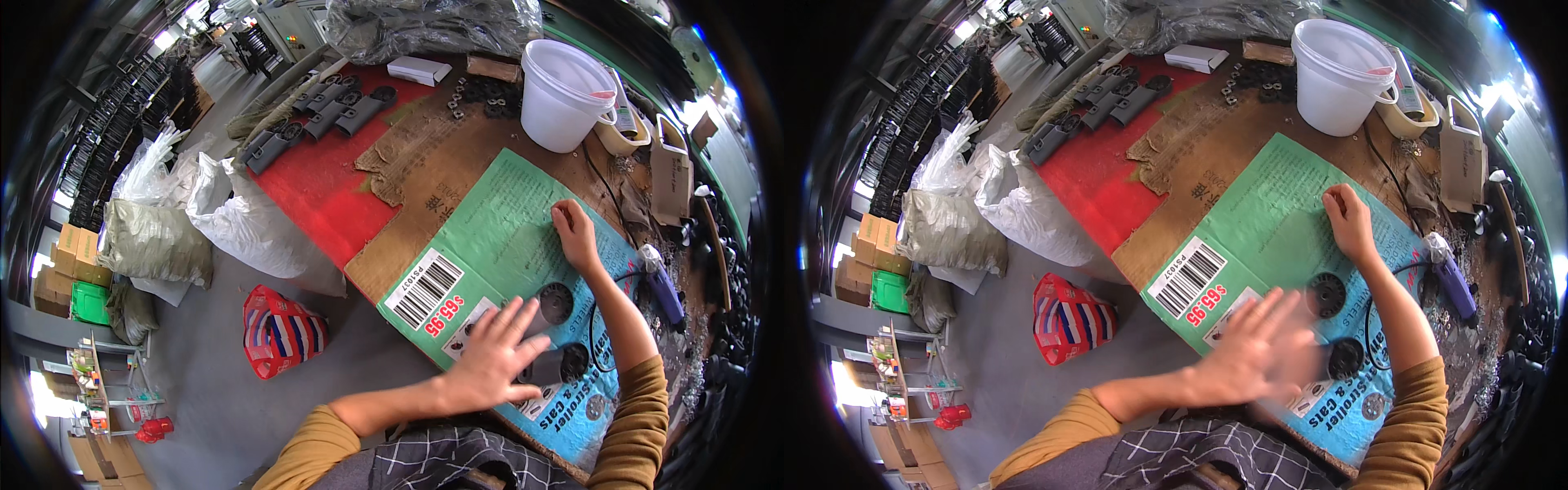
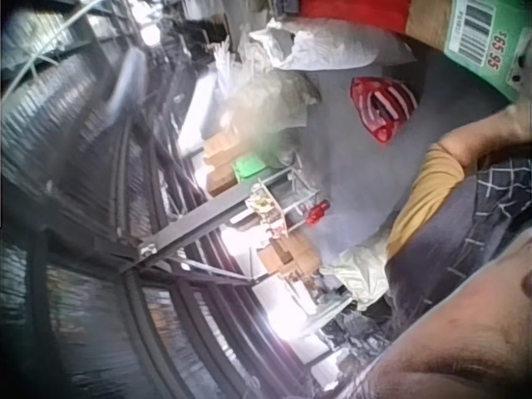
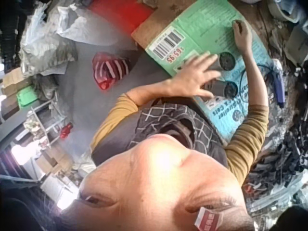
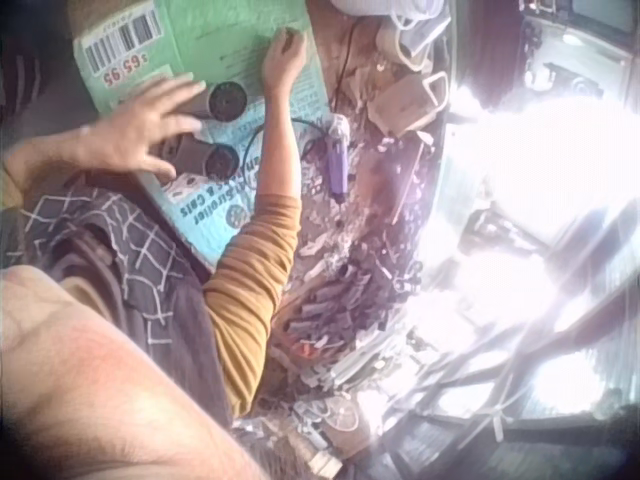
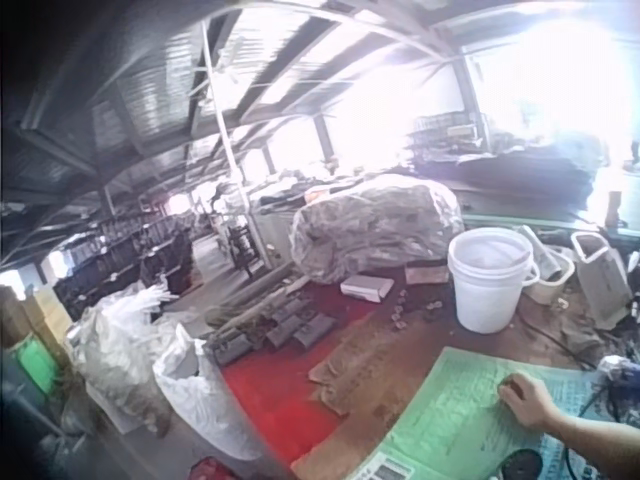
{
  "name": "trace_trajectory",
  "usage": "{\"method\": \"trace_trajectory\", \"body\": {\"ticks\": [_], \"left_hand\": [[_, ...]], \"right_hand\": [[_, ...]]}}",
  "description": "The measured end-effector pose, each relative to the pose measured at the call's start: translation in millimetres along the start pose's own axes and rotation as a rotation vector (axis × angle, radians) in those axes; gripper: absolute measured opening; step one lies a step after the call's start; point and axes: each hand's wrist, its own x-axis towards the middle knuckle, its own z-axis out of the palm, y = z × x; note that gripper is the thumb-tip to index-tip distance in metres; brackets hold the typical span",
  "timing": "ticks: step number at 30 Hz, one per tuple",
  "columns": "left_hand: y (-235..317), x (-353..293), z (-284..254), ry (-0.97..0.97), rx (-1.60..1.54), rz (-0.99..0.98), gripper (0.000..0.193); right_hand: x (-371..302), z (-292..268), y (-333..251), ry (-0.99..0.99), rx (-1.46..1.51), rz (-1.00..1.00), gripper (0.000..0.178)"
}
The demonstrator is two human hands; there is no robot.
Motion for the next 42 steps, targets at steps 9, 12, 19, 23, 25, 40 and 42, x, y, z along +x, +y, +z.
{"method": "trace_trajectory", "body": {"ticks": [9, 12, 19, 23, 25, 40, 42], "left_hand": [[-374.7, -41.0, -294.9, 0.893, 0.962, -0.627, 0.045], [-457.8, -74.1, -356.8, 0.966, 1.026, -1.095, 0.061], [-521.8, -85.5, -388.0, 1.285, -0.222, -0.994, 0.061], [-527.2, -90.8, -372.8, 1.367, -0.395, -0.780, 0.039], [-516.5, -87.0, -364.6, 1.396, -0.423, -0.730, 0.027], [-169.7, -3.7, -107.8, 1.414, -0.142, -0.324, 0.025], [-149.6, 15.3, -66.8, 1.345, -0.182, -0.381, 0.025]], "right_hand": [[-7.1, 7.8, -6.8, 0.059, -0.126, -0.133, 0.012], [-6.2, 7.8, -8.5, 0.063, -0.113, -0.170, 0.012], [-7.7, 8.3, -10.9, 0.037, -0.161, -0.119, 0.012], [-7.1, 9.3, -13.3, 0.028, -0.162, -0.094, 0.011], [-6.5, 8.8, -15.3, 0.023, -0.163, -0.108, 0.012], [-4.1, 7.9, -12.5, 0.114, -0.056, -0.178, 0.017], [-6.7, -0.5, -26.4, 0.174, 0.023, -0.074, 0.017]]}}
